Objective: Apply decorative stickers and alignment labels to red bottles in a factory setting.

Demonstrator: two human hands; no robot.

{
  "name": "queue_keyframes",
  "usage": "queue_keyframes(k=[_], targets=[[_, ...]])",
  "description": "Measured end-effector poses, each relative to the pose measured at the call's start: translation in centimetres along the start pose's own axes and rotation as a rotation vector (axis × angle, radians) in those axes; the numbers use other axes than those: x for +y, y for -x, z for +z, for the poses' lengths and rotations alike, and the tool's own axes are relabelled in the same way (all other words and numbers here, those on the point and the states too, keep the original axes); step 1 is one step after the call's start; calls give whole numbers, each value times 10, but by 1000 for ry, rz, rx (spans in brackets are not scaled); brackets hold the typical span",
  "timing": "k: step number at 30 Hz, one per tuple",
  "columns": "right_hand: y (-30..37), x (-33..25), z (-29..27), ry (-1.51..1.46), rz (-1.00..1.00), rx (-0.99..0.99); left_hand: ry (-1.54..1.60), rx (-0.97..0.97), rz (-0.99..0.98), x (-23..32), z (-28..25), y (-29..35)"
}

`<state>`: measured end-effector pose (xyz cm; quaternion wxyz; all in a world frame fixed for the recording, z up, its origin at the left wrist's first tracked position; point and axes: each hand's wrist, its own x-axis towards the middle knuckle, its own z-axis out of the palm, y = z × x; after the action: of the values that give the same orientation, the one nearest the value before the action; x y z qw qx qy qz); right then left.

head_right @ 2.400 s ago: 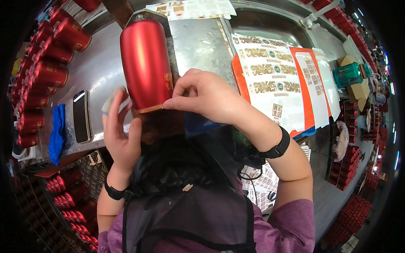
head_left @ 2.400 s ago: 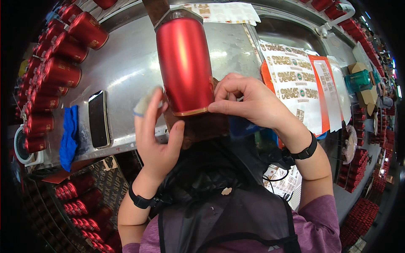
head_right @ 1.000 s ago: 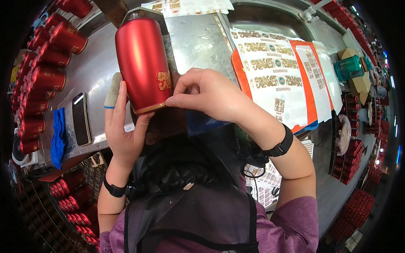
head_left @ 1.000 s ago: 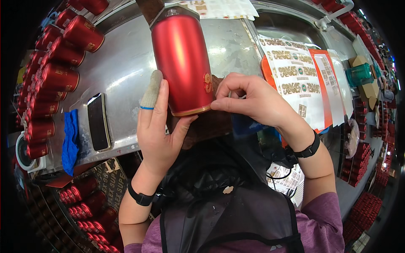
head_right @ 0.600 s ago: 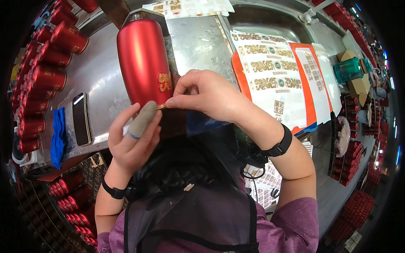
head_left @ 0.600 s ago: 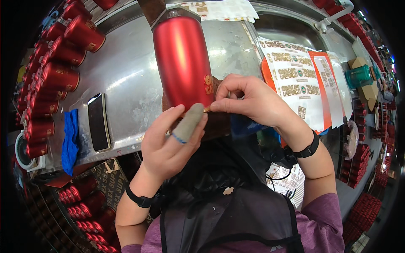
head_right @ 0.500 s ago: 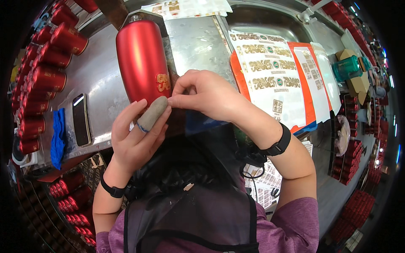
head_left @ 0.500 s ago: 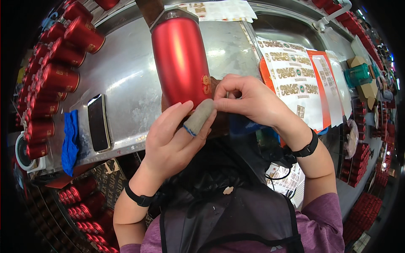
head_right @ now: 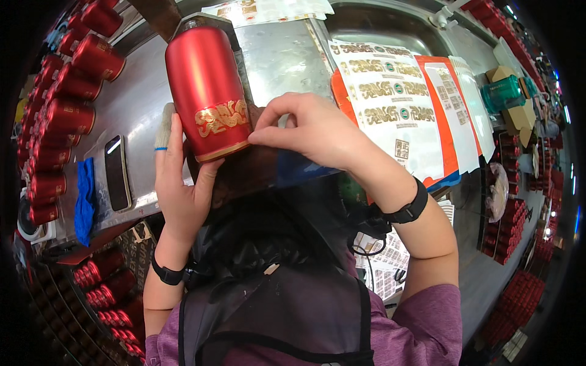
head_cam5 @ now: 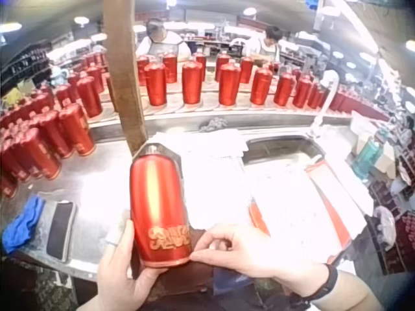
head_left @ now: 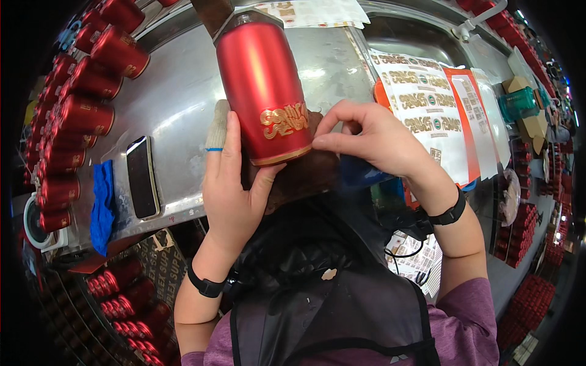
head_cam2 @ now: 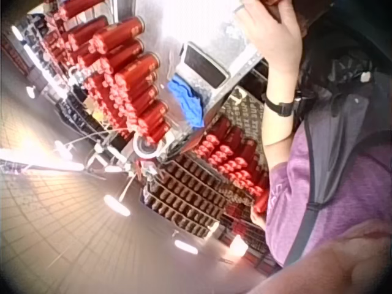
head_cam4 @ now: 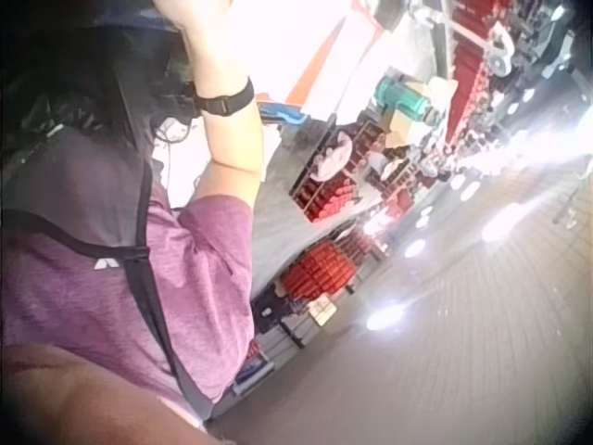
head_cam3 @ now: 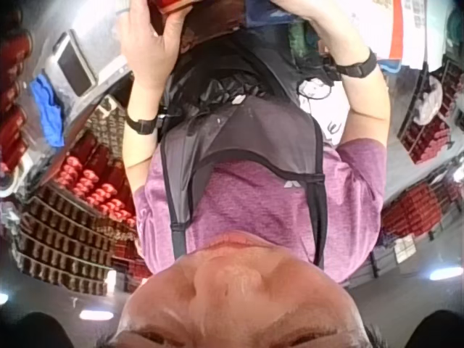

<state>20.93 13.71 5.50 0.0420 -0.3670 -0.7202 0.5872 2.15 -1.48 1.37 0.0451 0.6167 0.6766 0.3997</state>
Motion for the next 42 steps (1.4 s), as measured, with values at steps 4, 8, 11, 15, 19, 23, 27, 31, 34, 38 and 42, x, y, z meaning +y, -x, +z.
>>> queue_keyframes(k=[4, 8, 11, 15, 19, 23, 27, 31, 34, 38, 42], targets=[[0, 3, -1, -98, -7, 5, 171, -33, -96, -3, -2, 6], [-4, 6, 7, -196, -77, -5, 438, 0, -143, -4, 3, 3], [-4, 5, 12, -215, -88, -14, 636, 0, -256, -4, 7, 1], [-3, 3, 14, -224, -92, -20, 652, -5, -260, -1, 8, 0], [-5, 3, 16, -226, -118, -30, 655, -6, -285, 2, 9, 0], [-6, 4, 16, -206, -117, -23, 675, 5, -272, 2, 8, -1], [-6, 4, 16, -205, -115, -21, 585, -7, -267, 1, 7, -1], [-6, 4, 17, -200, -118, -13, 579, 6, -248, 3, 10, -1], [-7, 4, 17, -181, -124, -10, 512, 35, -265, 4, 13, -2], [-7, 2, 17, -178, -112, -19, 479, 27, -282, 6, 11, -2], [-7, 2, 17, -173, -95, -13, 468, -3, -255, 4, 8, -1]])
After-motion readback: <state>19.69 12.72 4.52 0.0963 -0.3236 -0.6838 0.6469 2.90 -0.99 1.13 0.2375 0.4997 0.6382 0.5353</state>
